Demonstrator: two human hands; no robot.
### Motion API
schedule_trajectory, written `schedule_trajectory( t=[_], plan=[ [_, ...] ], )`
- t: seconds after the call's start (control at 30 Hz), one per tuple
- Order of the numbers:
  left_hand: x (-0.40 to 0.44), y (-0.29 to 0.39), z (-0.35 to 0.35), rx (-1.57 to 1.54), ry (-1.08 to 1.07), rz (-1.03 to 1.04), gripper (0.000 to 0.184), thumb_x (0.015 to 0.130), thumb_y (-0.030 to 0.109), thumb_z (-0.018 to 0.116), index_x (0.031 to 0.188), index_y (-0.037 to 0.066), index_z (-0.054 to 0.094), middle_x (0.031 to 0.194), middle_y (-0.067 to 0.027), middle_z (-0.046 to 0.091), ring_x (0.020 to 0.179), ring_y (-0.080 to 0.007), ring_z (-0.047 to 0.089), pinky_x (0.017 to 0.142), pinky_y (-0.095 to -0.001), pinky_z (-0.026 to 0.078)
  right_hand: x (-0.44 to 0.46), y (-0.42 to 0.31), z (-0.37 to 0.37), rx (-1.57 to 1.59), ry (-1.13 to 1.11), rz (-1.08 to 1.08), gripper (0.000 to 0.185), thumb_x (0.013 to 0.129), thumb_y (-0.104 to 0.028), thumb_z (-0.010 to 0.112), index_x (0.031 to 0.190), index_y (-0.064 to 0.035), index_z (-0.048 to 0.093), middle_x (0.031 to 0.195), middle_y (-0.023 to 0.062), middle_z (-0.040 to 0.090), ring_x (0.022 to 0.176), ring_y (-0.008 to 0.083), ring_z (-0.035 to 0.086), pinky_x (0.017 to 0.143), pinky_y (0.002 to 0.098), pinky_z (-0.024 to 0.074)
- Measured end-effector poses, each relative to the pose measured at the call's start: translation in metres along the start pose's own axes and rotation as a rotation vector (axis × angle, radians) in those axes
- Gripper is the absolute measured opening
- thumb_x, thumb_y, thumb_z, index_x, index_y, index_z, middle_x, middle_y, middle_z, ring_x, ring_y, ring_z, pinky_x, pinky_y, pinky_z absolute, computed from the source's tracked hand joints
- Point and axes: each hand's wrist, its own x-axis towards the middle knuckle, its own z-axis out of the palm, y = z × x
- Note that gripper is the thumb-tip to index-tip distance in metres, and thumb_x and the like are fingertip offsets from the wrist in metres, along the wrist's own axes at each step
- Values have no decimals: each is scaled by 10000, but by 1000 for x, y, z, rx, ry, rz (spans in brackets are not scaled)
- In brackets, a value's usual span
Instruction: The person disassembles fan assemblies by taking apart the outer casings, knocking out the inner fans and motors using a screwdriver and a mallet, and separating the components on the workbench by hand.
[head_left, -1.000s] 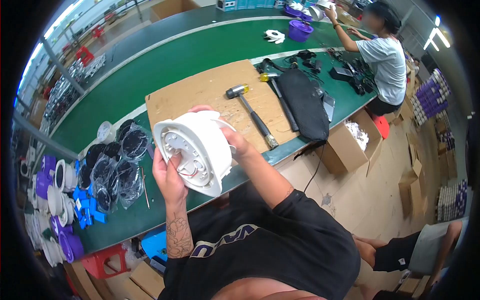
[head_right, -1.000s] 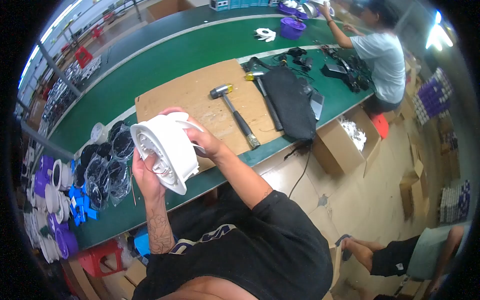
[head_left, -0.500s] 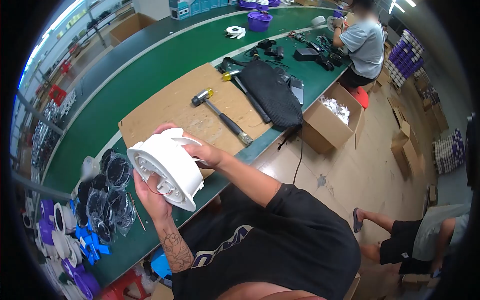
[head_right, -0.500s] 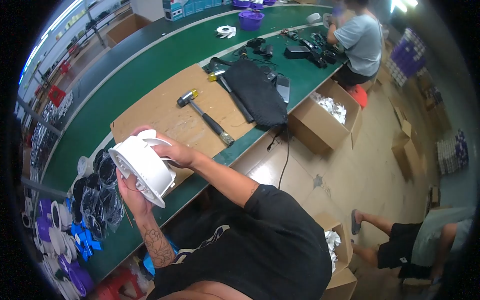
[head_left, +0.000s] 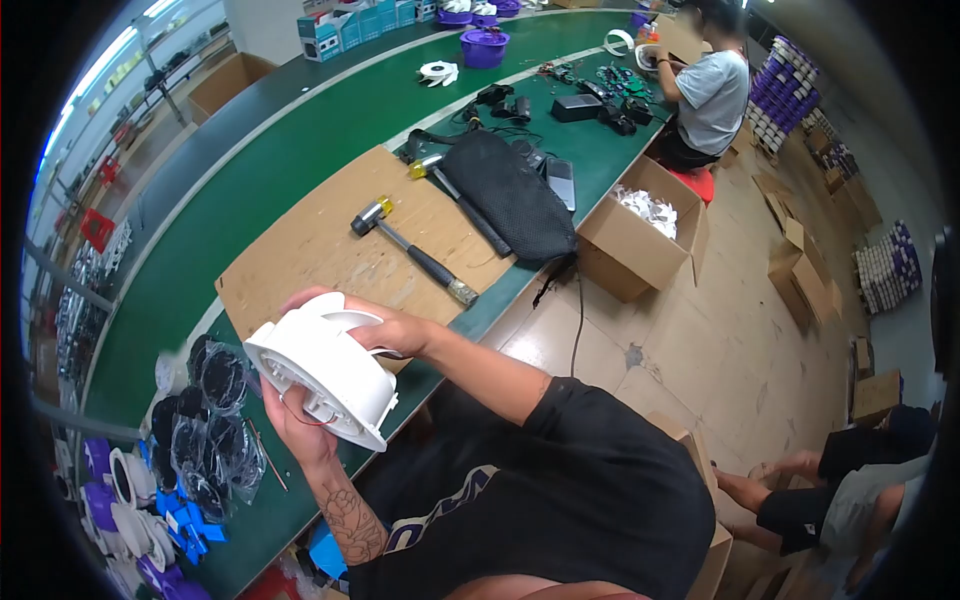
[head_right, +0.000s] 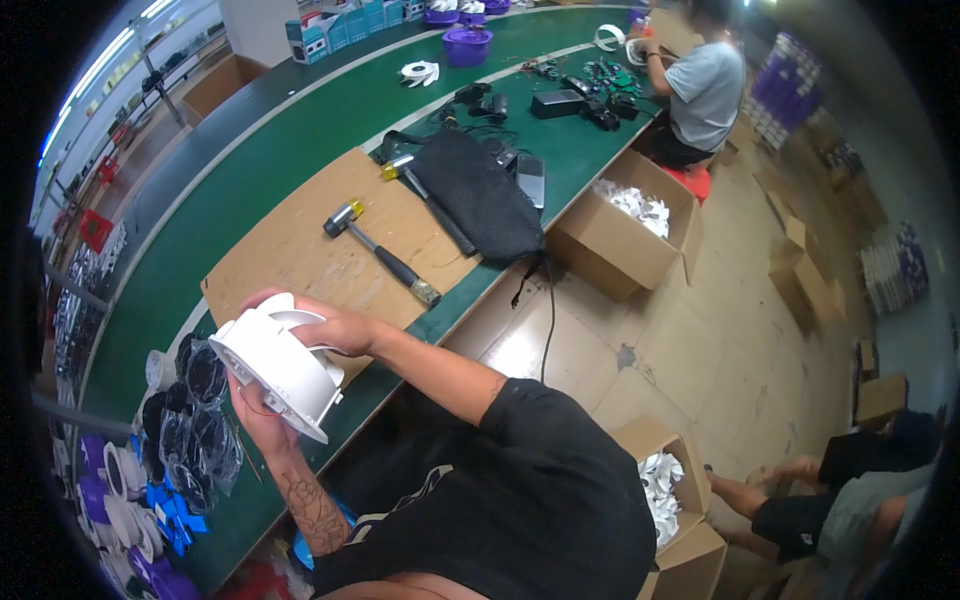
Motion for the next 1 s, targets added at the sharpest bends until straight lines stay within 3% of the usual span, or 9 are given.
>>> schedule_trajectory(
  t=[0.6,0.87,1.0],
  plan=[
    [6,-18,-7,94,-95,71,591,830,77,509,1388,-40,355,1283,-166,516,1144,-256,546,962,-342,442,-12,-3,-10,-39,28,44,626,834,-229,569,1394,-89,329,1259,88,498,1193,181,474,1020,316,378],
    [5,-17,3,156,-35,56,657,752,104,476,1383,-43,369,1288,-181,505,1161,-275,531,985,-341,413,-18,-9,-8,-57,42,72,563,899,-224,517,1405,-94,308,1243,80,499,1181,172,470,1016,318,374],
    [6,-19,-1,152,-129,77,573,830,121,427,1376,-42,370,1290,-163,509,1156,-253,537,968,-350,438,-19,-1,-13,-113,65,15,519,944,-285,454,1398,-77,314,1241,81,497,1166,165,470,1007,313,369]
  ],
)
